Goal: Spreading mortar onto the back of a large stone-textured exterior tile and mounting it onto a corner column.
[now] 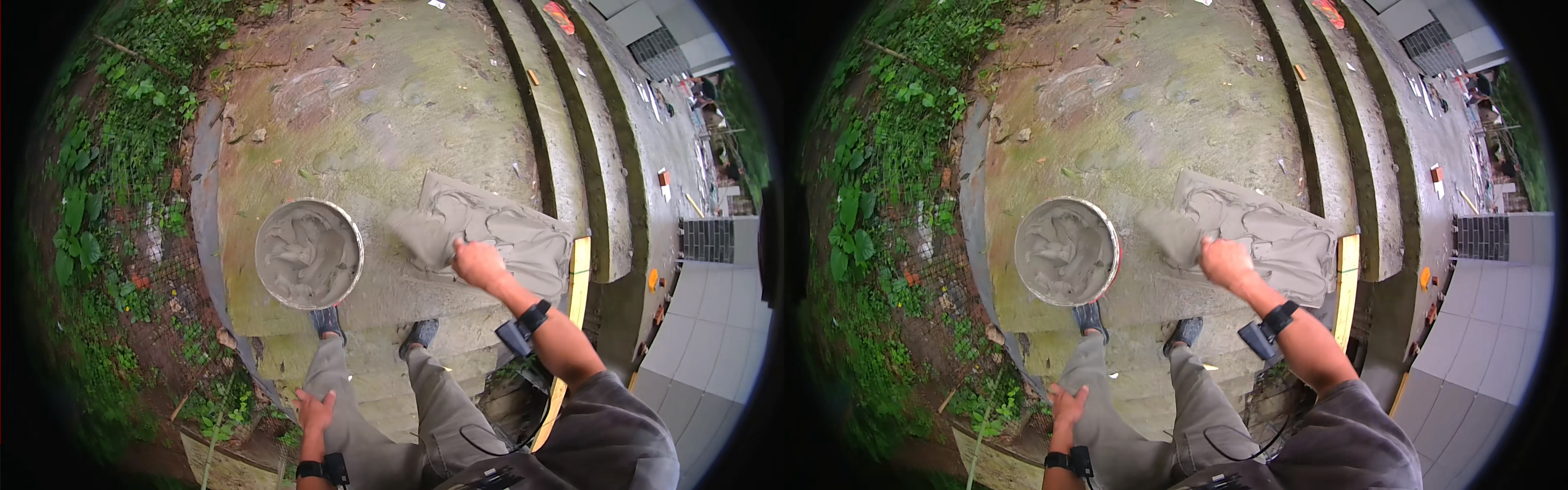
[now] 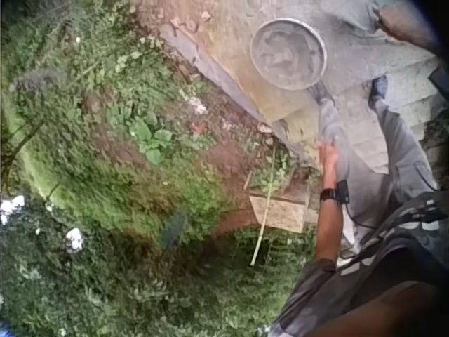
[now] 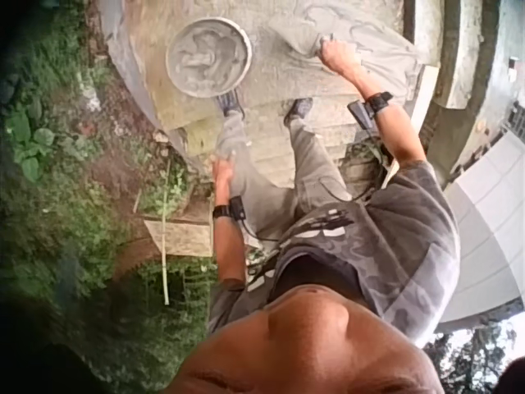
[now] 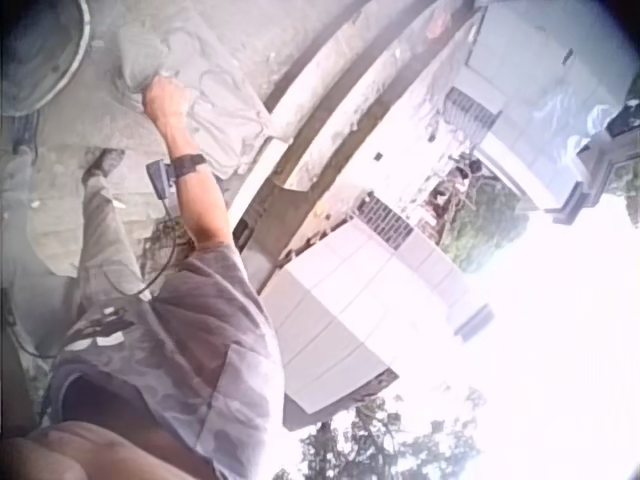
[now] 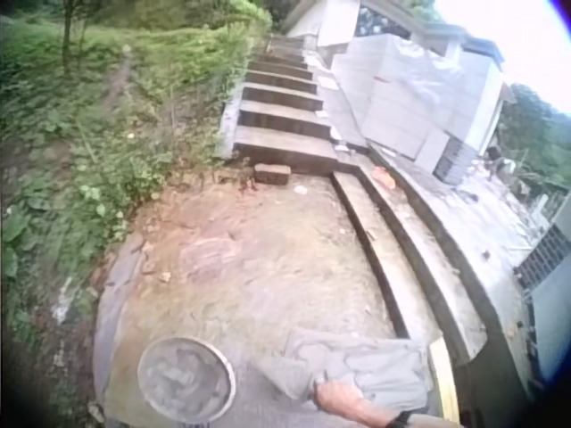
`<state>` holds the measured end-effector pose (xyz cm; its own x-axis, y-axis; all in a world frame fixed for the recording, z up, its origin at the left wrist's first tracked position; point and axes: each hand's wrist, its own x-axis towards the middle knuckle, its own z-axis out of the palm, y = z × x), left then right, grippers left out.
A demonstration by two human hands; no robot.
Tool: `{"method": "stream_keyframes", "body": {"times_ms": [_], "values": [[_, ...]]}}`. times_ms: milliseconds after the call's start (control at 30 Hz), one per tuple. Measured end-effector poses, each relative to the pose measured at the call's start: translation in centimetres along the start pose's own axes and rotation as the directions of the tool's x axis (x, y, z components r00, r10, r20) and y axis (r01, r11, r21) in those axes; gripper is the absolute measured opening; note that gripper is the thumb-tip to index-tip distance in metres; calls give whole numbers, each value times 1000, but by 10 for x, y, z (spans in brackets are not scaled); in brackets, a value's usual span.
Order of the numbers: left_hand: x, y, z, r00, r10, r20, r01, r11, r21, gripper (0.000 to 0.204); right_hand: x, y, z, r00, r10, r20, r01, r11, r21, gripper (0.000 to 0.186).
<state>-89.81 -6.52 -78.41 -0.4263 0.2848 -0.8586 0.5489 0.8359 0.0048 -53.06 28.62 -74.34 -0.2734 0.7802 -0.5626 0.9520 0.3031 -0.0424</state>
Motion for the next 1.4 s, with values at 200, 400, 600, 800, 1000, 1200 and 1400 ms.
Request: {"method": "stream_keyframes", "body": {"times_ms": [200,400,600,800,1000,1200,1400], "values": [[14,-9,13,999,38,22,-39,999,32,120,55,53,-14,997,79,-3,-79,992,-102,25],[16,-12,11,999,45,14,-45,998,33,121,66,-15,36,992,-47,114,33,992,124,33],[17,-5,28,999,18,-30,-17,999,28,121,3,-39,23,998,17,52,-32,950,312,45],[11,-11,32,1000,-30,-5,30,1000,-2,117,16,-114,11,991,-128,23,122,974,191,38],[3,-15,17,997,-72,35,74,995,-60,117,115,-217,42,980,-194,-37,195,980,33,21],[14,-21,6,998,45,47,-43,998,-53,116,143,-307,88,949,-299,103,293,953,72,19],[26,-30,-10,993,112,34,-111,993,-51,115,92,-233,89,956,-295,11,261,863,433,31]]}}
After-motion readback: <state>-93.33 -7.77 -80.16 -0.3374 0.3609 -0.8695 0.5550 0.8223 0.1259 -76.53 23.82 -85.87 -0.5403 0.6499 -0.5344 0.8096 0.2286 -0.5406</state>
